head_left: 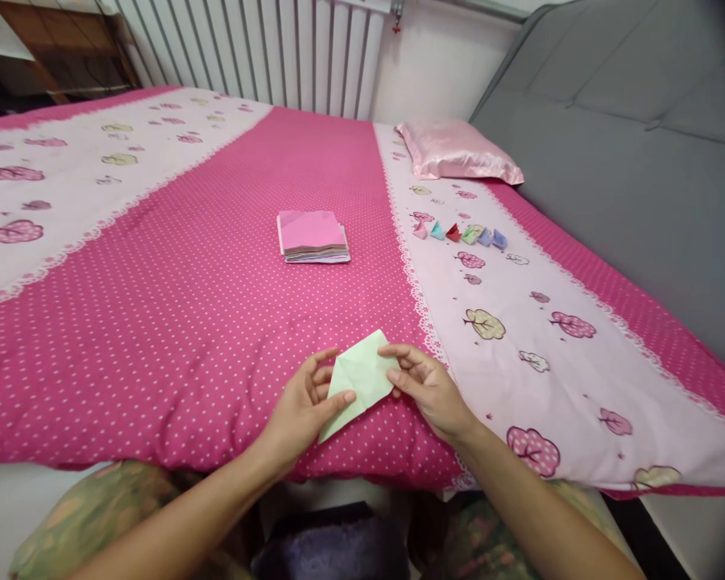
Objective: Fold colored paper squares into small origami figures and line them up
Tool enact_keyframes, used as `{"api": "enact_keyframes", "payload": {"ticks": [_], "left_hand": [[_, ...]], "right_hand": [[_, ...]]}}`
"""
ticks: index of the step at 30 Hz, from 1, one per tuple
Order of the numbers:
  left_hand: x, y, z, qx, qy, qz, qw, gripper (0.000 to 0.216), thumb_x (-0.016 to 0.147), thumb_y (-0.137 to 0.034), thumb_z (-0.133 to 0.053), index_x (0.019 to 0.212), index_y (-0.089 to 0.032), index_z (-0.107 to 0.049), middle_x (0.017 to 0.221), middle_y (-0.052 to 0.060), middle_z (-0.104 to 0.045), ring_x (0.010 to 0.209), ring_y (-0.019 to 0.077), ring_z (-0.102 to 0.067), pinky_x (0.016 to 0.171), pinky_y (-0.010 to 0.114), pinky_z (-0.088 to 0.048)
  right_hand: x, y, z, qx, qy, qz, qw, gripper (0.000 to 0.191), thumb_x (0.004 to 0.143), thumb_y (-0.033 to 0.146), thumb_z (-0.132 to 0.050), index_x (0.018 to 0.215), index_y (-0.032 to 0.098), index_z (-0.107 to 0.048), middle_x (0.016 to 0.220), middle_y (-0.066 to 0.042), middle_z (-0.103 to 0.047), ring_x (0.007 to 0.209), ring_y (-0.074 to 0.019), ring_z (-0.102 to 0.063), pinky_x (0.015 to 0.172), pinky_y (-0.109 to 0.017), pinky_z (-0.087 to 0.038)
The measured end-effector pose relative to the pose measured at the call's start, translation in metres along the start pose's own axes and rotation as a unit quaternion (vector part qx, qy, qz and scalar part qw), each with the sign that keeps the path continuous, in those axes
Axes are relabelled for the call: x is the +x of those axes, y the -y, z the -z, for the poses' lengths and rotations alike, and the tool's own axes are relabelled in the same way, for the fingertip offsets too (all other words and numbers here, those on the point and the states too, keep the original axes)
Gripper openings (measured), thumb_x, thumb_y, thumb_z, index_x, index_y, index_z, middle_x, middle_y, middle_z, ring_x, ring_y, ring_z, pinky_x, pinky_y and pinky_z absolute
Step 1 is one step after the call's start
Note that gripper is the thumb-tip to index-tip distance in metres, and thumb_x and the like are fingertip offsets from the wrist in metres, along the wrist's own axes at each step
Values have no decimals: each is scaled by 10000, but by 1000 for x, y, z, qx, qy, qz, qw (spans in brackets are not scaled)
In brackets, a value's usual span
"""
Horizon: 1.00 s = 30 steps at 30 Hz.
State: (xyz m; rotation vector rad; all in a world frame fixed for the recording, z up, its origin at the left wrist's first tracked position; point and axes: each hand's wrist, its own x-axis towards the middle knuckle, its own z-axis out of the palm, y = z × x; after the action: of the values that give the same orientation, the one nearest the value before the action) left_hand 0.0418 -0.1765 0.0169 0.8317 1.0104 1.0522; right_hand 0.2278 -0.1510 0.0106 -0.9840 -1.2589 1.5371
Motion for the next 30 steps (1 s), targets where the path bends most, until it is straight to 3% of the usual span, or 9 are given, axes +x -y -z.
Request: {"api": "enact_keyframes", "payload": {"ticks": [5, 10, 15, 20, 25, 30], "left_hand": [[-3, -3, 0, -2, 47, 77, 996, 293, 681, -230, -719, 945, -123, -649, 821, 77, -727, 670, 144, -666, 641, 238, -507], [-3, -2, 1, 99, 23, 6, 995, 177, 669, -247, -714, 817, -150, -711, 784, 41, -736, 637, 137, -642, 626, 234, -484], [-3, -4, 1, 156, -3, -34, 987, 108, 646, -249, -723, 698, -156, -706, 671, 11, -708, 584, 127, -606, 590, 231, -470], [-4, -4, -2, 81, 1, 22, 996, 205, 621, -254, -752, 755, -141, -647, 709, 15, -695, 617, 126, -621, 594, 231, -483], [-4, -4, -4, 13, -6, 24, 1000, 457, 579, -214, -786, 969, -177, -549, 754, -6, -689, 647, 133, -643, 587, 237, -501], [-5, -2, -3, 22, 17, 54, 998, 215, 649, -290, -740, 709, -128, -612, 635, 20, -687, 537, 106, -609, 529, 199, -461]], "right_hand": [[-2, 2, -3, 31, 32, -9, 999, 337, 725, 262, -691, 1051, 242, -606, 971, -12, -647, 865, -155, -600, 754, -274, -485], [-3, -1, -2, -27, 31, -16, 999, 448, 664, 275, -750, 1081, 217, -601, 1043, -42, -652, 914, -190, -609, 799, -309, -476], [-4, -1, 1, -159, 41, 25, 986, 298, 718, 321, -708, 996, 222, -674, 946, -45, -670, 857, -188, -610, 776, -314, -468], [-3, 3, 0, -198, 39, 69, 977, 152, 764, 346, -658, 787, 211, -724, 848, -37, -599, 844, -168, -572, 759, -294, -452], [-3, 4, -2, -157, 69, 32, 985, 185, 770, 353, -646, 727, 183, -704, 839, -39, -622, 790, -155, -581, 717, -275, -448], [-6, 0, -6, -85, 68, -59, 992, 241, 744, 378, -665, 667, 156, -614, 589, 10, -595, 542, -107, -541, 532, -227, -416]]}}
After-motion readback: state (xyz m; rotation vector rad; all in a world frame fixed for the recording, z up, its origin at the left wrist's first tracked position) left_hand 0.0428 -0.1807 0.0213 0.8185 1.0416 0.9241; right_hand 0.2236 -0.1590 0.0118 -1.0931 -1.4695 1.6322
